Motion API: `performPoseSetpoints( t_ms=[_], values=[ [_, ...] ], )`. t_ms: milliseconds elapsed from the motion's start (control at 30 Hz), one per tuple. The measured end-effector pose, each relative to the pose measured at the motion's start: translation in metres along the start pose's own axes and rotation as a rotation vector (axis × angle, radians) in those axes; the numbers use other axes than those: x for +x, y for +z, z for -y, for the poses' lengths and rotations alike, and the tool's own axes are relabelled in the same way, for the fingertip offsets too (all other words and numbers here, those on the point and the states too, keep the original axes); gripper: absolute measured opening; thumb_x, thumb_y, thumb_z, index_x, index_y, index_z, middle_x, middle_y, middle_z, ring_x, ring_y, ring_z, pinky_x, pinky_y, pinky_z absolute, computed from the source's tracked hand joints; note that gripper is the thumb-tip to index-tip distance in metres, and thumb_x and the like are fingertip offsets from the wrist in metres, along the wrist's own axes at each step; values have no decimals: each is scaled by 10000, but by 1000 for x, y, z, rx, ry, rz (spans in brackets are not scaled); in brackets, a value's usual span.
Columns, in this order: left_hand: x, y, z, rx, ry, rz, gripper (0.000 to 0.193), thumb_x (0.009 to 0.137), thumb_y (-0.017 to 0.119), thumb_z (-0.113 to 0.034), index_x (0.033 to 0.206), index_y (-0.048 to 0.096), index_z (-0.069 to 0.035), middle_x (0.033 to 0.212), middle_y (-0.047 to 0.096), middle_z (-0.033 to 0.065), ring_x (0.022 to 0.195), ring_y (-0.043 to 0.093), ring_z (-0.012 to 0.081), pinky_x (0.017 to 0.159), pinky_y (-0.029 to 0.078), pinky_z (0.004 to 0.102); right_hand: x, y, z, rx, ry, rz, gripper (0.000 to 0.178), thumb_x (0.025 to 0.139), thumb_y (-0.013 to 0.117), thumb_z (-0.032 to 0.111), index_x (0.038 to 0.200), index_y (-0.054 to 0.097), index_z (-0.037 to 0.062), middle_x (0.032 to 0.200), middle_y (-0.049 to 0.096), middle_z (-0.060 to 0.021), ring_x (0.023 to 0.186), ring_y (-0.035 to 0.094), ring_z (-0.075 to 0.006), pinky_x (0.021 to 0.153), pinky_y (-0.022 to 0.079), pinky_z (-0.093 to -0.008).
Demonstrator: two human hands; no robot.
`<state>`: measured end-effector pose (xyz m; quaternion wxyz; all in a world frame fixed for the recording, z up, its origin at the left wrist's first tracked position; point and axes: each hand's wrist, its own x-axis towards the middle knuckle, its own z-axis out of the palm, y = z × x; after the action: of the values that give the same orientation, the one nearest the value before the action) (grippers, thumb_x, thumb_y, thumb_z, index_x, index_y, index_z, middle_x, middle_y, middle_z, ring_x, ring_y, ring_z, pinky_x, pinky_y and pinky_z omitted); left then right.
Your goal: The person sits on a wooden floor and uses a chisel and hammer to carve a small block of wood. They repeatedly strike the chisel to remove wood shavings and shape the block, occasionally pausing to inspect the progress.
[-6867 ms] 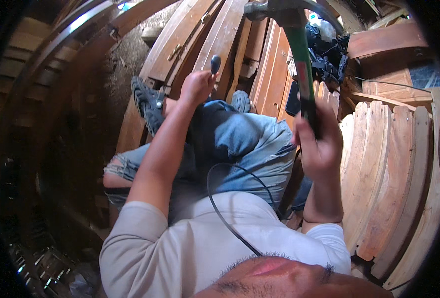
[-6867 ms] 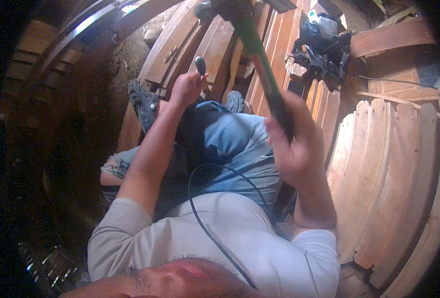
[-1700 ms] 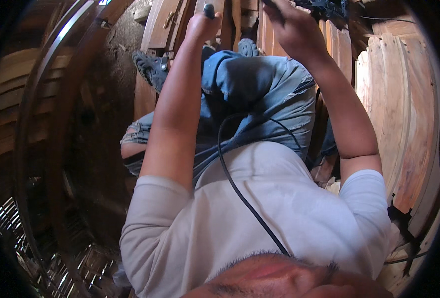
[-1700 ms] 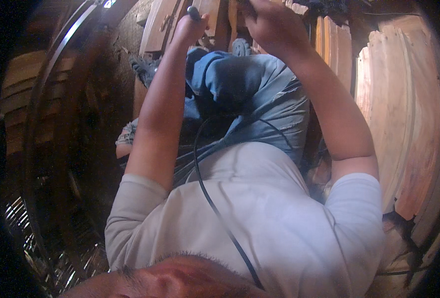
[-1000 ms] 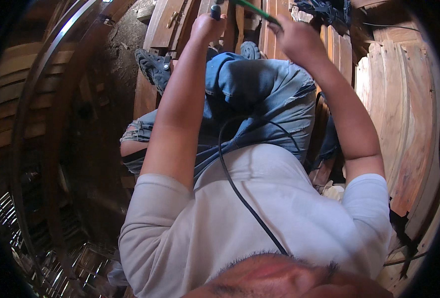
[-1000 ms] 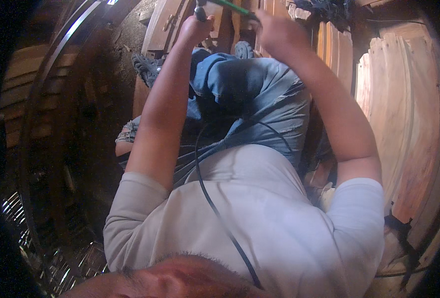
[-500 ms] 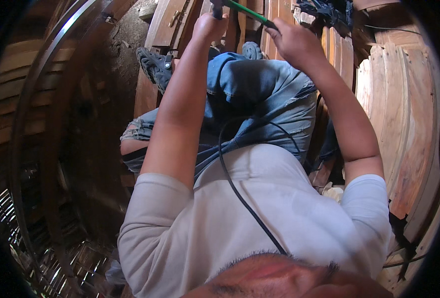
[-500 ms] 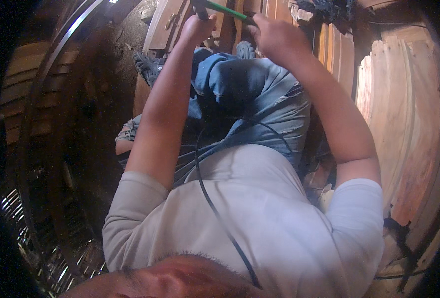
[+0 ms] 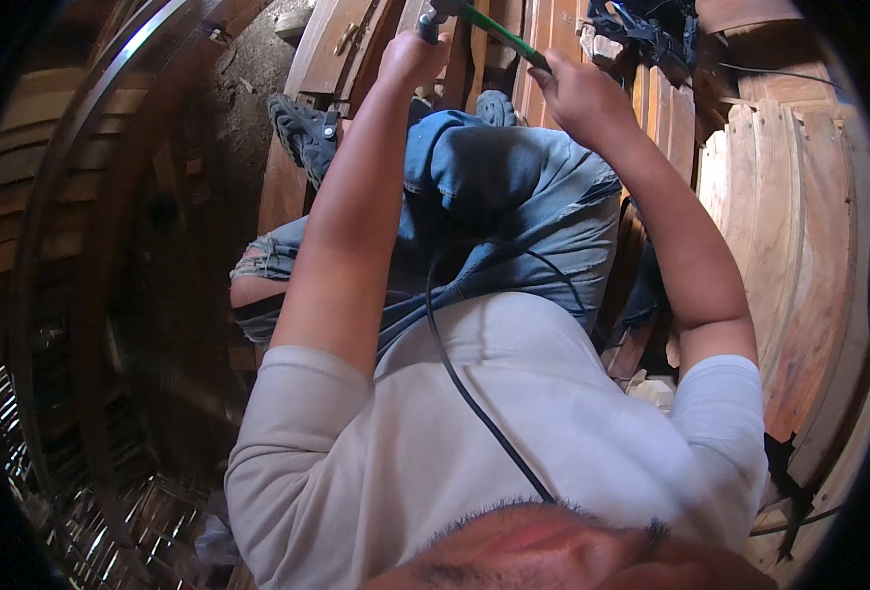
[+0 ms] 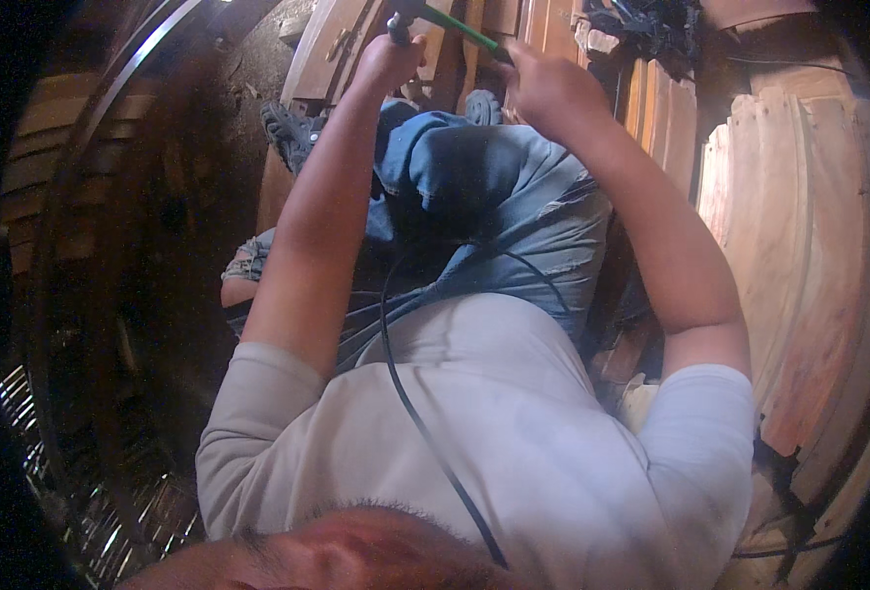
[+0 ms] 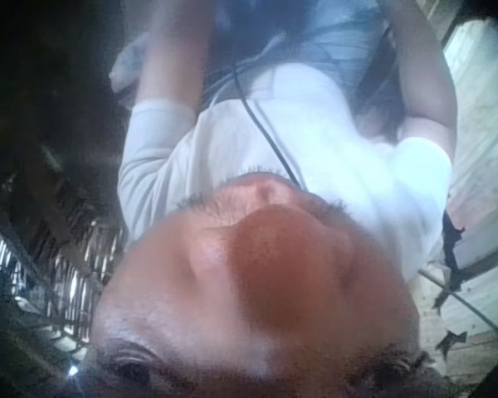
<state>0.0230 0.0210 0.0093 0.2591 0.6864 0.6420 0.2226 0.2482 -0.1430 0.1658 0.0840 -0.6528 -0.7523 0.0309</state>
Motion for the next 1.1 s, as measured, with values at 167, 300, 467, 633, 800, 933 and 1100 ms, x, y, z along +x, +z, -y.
performPoseSetpoints(
  t_ms=[167,300,467,633,800,933,1100],
  values=[
    [-1,-8,-8,-128,5,104,470,977,622,-520,923,832,-103,843,774,135,885,760,293,828,574,433,6,0,-7,410,-121,-466,359,1101,498,411,1167,673,104,963,741,-233,910,717,-467,764,578,-570],
    [2,-8,6,-59,14,-12,474,949,635,-545,919,831,-114,904,780,188,963,760,364,921,571,456,13,-2,-5,45,-86,-144,377,1106,479,437,1226,637,116,937,735,-244,891,726,-465,754,574,-584],
    [4,-2,3,-54,-42,90,557,938,638,-571,1025,815,-50,1060,769,238,1065,730,409,955,559,467,8,11,-1,57,-96,-223,317,1101,528,400,1233,644,136,869,724,-210,849,723,-441,691,552,-557],
    [11,-4,-1,-40,-42,99,609,910,651,-584,1095,795,-21,1120,752,267,1116,711,427,984,552,477,18,-4,1,299,-224,-435,304,1060,571,357,1272,601,141,911,728,-241,869,716,-485,758,560,-611],
    [1,-5,0,-48,-47,56,557,919,635,-566,1028,817,-51,1052,774,235,1065,734,408,944,569,476,13,7,-5,-62,-118,-191,237,1098,587,270,1265,649,113,802,702,-192,719,711,-405,593,541,-471],
    [4,-7,-7,-45,-52,104,551,936,634,-570,1061,817,-65,1079,773,230,1076,735,398,943,571,463,14,3,2,360,-265,-570,237,1100,558,313,1183,650,110,787,693,-217,750,711,-433,605,560,-492],
    [-2,-1,-9,-20,10,-25,485,963,629,-532,946,806,-80,858,775,121,873,758,304,823,566,438,19,-5,1,138,-197,-280,329,1074,554,385,1245,633,116,899,728,-246,854,713,-480,726,588,-565]
  ],
)
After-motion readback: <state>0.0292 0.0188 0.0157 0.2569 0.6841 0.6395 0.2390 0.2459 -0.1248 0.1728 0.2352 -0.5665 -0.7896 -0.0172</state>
